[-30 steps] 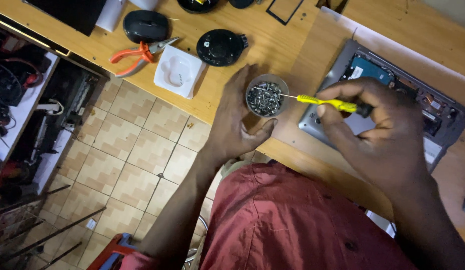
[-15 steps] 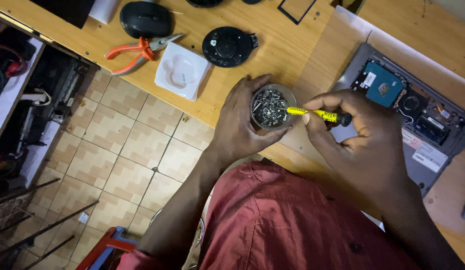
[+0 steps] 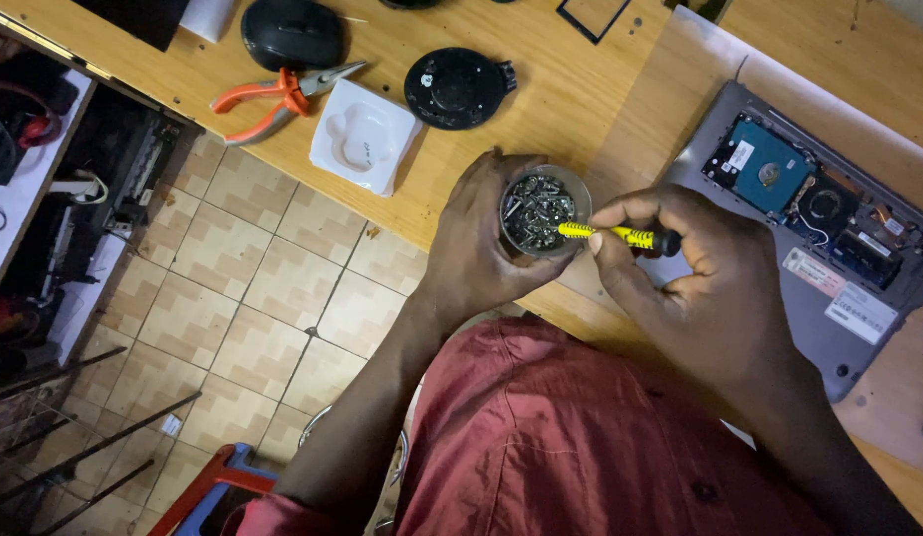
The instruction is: A person is disassembling and repairing a laptop on a workbench using a screwdriver.
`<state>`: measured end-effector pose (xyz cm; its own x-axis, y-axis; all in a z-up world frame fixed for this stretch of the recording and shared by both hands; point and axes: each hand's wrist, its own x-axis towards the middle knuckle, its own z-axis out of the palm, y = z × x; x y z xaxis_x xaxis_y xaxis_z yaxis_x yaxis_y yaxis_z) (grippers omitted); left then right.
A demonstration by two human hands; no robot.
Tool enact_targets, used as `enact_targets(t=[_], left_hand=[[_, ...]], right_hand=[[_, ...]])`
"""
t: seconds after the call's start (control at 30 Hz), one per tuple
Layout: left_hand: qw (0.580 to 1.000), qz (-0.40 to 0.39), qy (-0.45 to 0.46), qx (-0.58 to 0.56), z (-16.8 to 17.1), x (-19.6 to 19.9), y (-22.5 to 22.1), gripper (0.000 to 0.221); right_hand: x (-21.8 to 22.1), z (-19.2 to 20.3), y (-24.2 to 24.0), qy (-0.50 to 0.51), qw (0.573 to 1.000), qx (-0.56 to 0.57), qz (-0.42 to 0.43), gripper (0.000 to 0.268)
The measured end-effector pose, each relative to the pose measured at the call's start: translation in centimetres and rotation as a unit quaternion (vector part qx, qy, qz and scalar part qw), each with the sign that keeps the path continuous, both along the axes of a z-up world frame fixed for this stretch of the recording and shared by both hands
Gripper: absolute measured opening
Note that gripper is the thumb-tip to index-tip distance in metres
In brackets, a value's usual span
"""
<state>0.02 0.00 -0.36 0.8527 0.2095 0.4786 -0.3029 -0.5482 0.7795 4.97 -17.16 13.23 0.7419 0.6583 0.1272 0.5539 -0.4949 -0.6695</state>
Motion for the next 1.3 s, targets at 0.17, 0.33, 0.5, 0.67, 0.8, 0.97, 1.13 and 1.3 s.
enact_targets(t=[0.17,0.33,0.5,0.67,0.8,0.97,1.13,1.3], left_hand=[[1.000,-0.004,0.008,-0.004,-0.3,0.0,0.0,0.075],[0.998,-0.046,0.031,-0.039,0.6,-0.9,0.6,0.091],[0.987,-0.071,-0.056,-0.133,2.8,-1.5,0.5,0.067],[0.985,-0.059,-0.039,-0.157,3.5,-1.3,0.9,0.033],[0.974,-0.110,-0.020,-0.197,4.3,-1.5,1.1,0.027],[0.980,-0.119,-0.024,-0.159,3.7,-1.3,1.1,0.020],[0.980,-0.111,-0.032,-0.160,3.4,-1.2,1.1,0.015],[0.983,-0.101,-0.033,-0.150,3.7,-1.3,1.3,0.012]], right_hand=[[-0.3,0.4,-0.2,-0.003,1.000,-0.008,-0.007,0.010],[-0.3,-0.3,-1.1,0.027,0.997,0.020,-0.070,0.006],[0.6,-1.3,-2.3,0.134,0.974,0.109,-0.146,0.004],[1.1,-2.0,-3.1,0.185,0.951,0.163,-0.187,0.007],[0.9,-1.6,-2.9,0.191,0.947,0.162,-0.204,0.006],[1.0,-1.6,-3.0,0.196,0.945,0.170,-0.200,0.004],[1.0,-1.5,-2.9,0.196,0.946,0.160,-0.202,0.004],[1.0,-1.5,-2.8,0.196,0.947,0.166,-0.195,0.003]])
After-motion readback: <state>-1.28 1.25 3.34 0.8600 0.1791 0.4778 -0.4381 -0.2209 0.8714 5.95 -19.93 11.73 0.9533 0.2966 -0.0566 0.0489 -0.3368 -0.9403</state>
